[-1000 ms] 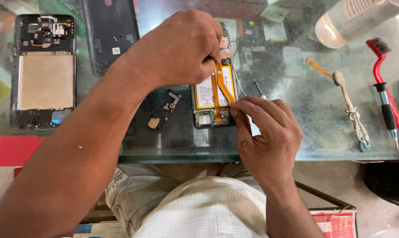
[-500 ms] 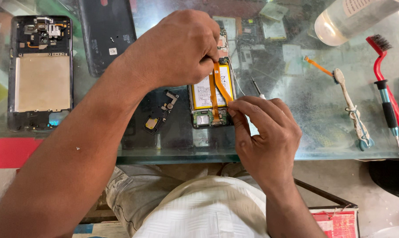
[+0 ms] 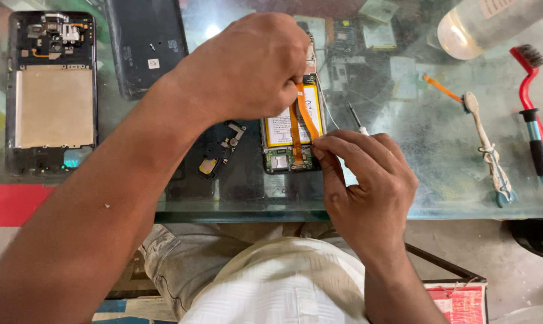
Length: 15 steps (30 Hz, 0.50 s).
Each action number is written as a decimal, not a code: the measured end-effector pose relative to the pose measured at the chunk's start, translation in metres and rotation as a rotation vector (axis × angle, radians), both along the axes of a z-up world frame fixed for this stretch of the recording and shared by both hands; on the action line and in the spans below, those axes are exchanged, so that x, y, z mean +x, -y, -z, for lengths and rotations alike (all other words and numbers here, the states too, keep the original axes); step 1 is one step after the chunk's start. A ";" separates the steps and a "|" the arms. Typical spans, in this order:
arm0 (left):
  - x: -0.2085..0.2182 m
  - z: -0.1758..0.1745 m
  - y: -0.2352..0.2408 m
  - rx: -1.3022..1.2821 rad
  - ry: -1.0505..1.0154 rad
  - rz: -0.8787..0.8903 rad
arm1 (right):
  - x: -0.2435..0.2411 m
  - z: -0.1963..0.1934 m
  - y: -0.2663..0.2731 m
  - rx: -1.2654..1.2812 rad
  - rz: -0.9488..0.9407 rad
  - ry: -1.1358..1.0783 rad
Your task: The person reassembles a disassembled smartphone on a glass table, connecting ribbon cables to the motherboard and battery area using a precision screwdriver and tweezers. The person secures the cables and adjusts internal components without closing the device.
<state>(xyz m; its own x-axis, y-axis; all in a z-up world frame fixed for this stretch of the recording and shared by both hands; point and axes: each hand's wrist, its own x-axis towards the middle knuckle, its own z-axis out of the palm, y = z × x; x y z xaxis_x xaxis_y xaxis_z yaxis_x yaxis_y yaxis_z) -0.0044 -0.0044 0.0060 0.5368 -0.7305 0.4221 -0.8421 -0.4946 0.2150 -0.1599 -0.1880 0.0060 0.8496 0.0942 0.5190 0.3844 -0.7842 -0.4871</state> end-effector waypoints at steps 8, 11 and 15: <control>0.001 -0.005 0.010 0.152 -0.022 -0.034 | 0.001 0.000 0.000 -0.009 -0.004 -0.005; -0.001 -0.002 0.006 -0.017 0.120 0.039 | 0.001 0.000 0.000 -0.013 0.003 0.008; 0.005 0.002 -0.001 -0.016 0.006 0.063 | 0.001 0.001 0.000 -0.013 0.002 0.019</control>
<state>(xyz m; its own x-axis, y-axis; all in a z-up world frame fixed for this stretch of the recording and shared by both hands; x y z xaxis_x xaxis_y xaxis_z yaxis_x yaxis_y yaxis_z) 0.0002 -0.0029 0.0040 0.4873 -0.7561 0.4368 -0.8728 -0.4370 0.2173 -0.1590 -0.1879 0.0048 0.8399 0.0991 0.5337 0.3919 -0.7910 -0.4698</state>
